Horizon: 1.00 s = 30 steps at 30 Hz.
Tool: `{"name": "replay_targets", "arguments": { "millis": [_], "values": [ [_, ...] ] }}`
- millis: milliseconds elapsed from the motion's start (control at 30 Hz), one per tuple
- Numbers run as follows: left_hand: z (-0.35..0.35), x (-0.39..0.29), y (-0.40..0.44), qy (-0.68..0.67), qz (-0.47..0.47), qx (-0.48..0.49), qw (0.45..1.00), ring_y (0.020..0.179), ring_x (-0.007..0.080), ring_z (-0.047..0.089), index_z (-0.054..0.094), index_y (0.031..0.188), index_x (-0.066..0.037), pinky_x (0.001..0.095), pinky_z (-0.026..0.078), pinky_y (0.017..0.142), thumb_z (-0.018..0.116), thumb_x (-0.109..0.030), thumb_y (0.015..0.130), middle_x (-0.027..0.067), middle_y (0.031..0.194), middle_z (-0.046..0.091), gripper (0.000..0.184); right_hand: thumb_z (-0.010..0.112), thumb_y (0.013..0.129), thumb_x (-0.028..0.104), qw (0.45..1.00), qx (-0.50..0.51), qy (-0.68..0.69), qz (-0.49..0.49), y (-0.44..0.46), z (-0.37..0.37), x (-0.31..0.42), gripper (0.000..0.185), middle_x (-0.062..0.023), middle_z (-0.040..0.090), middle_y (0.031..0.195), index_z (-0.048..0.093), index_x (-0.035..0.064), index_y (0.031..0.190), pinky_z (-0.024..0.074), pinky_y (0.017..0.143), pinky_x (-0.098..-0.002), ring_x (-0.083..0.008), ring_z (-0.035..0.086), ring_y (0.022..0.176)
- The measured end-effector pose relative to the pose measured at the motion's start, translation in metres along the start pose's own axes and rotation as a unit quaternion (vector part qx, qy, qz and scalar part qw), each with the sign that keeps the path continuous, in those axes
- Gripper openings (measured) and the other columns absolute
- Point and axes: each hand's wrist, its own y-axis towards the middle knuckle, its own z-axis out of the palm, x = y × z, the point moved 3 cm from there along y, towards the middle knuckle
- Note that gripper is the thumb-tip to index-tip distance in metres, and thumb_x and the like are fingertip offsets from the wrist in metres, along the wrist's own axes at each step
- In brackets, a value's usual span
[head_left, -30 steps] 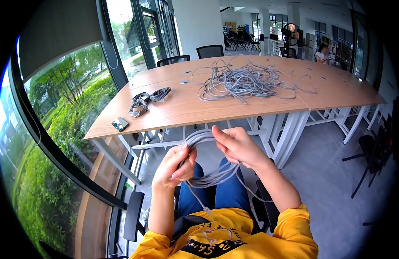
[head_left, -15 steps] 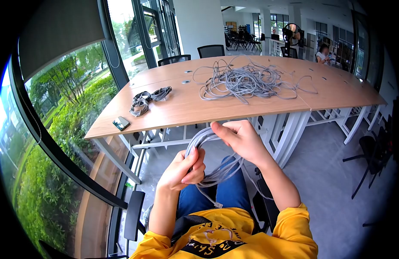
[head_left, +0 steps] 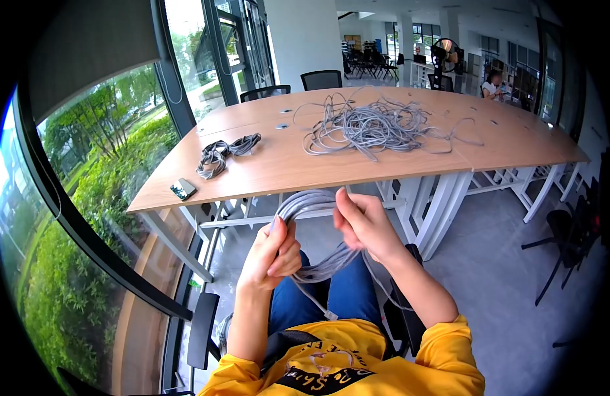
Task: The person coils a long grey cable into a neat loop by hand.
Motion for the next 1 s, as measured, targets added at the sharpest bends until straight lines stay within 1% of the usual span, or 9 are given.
{"name": "replay_targets", "arguments": {
  "millis": [33,67,133,233,533,833,900,933,1000],
  "values": [
    [0.0,0.0,0.001,-0.004,-0.003,-0.014,1.0,0.027,0.0026,0.018,0.034,0.058,-0.009,0.0183,0.013,0.029,0.032,-0.036,0.089,-0.0041,0.036,0.027,0.041,0.05,0.079,0.046,0.999,-0.026,-0.021,-0.039,0.0,0.005,0.004,0.048,0.0046,0.033,0.042,0.043,0.0065,0.052,0.0224,0.03,-0.0175,-0.0028,0.031,0.031],
    [0.0,0.0,0.0,-0.005,-0.004,-0.016,1.0,0.027,0.0026,0.018,0.034,0.058,-0.009,0.0183,0.013,0.029,0.032,-0.036,0.089,-0.0041,0.036,0.027,0.041,0.05,0.079,0.046,0.999,-0.026,-0.021,-0.038,0.001,0.006,0.005,0.048,0.0046,0.033,0.042,0.043,0.0065,0.052,0.0224,0.03,-0.0175,-0.0028,0.031,0.031],
    [0.001,0.001,0.002,-0.002,-0.006,-0.011,1.0,0.027,0.0028,0.018,0.034,0.057,-0.009,0.0183,0.013,0.029,0.032,-0.036,0.089,-0.0039,0.035,0.027,0.041,0.043,0.085,0.039,1.0,-0.009,-0.018,-0.011,0.004,0.005,0.005,0.046,0.0046,0.03,0.038,0.036,0.0095,0.051,0.0215,0.028,-0.0181,-0.0031,0.027,0.027],
    [-0.001,-0.001,0.003,0.04,0.009,-0.037,0.998,0.024,0.0026,0.015,0.032,0.057,-0.01,0.0175,0.01,0.026,0.03,-0.039,0.088,-0.0049,0.033,0.025,0.043,0.043,0.085,0.037,0.999,0.014,0.011,0.041,0.002,0.007,0.006,0.046,0.0047,0.029,0.036,0.032,0.0115,0.049,0.0206,0.027,-0.0182,-0.0033,0.025,0.025],
    [-0.002,0.007,0.005,0.125,0.099,-0.123,0.979,0.028,0.0051,0.021,0.034,0.055,-0.009,0.0203,0.014,0.03,0.038,-0.036,0.087,-0.002,0.036,0.028,0.041,0.035,0.087,0.041,0.979,0.114,0.146,0.088,-0.009,0.018,0.006,0.049,0.0051,0.024,0.035,0.029,0.0124,0.048,0.0171,0.027,-0.0179,-0.0036,0.02,0.025],
    [0.002,0.014,0.011,0.113,0.104,-0.138,0.979,0.029,0.0054,0.02,0.031,0.054,-0.01,0.0206,0.014,0.03,0.036,-0.039,0.087,-0.0022,0.036,0.026,0.044,0.035,0.086,0.043,0.977,0.084,0.181,0.079,-0.005,0.023,0.0,0.05,0.0045,0.023,0.035,0.027,0.0125,0.047,0.0156,0.027,-0.0178,-0.004,0.017,0.026],
    [0.002,0.014,0.011,0.132,0.084,-0.155,0.975,0.026,0.0045,0.016,0.029,0.053,-0.013,0.0193,0.012,0.029,0.031,-0.047,0.085,-0.0037,0.034,0.024,0.046,0.036,0.086,0.042,0.977,0.083,0.178,0.079,-0.003,0.022,-0.001,0.05,0.0045,0.024,0.035,0.028,0.0123,0.047,0.0157,0.027,-0.0179,-0.0039,0.018,0.026],
    [0.001,0.012,0.009,0.133,0.084,-0.154,0.975,0.026,0.0045,0.016,0.029,0.053,-0.013,0.0193,0.012,0.029,0.031,-0.047,0.085,-0.0037,0.034,0.024,0.046,0.037,0.086,0.042,0.978,0.079,0.175,0.078,-0.002,0.021,-0.001,0.05,0.0045,0.024,0.035,0.028,0.0122,0.047,0.0157,0.027,-0.0181,-0.0038,0.018,0.026],
    [0.002,0.009,0.005,0.037,0.017,-0.052,0.998,0.029,0.0041,0.018,0.031,0.055,-0.011,0.0194,0.013,0.031,0.033,-0.04,0.087,-0.0033,0.036,0.027,0.044,0.039,0.086,0.041,0.986,0.064,0.141,0.066,0.0,0.014,0.002,0.049,0.0047,0.025,0.036,0.03,0.0116,0.048,0.0162,0.027,-0.0183,-0.0038,0.02,0.026]
  ]
}}
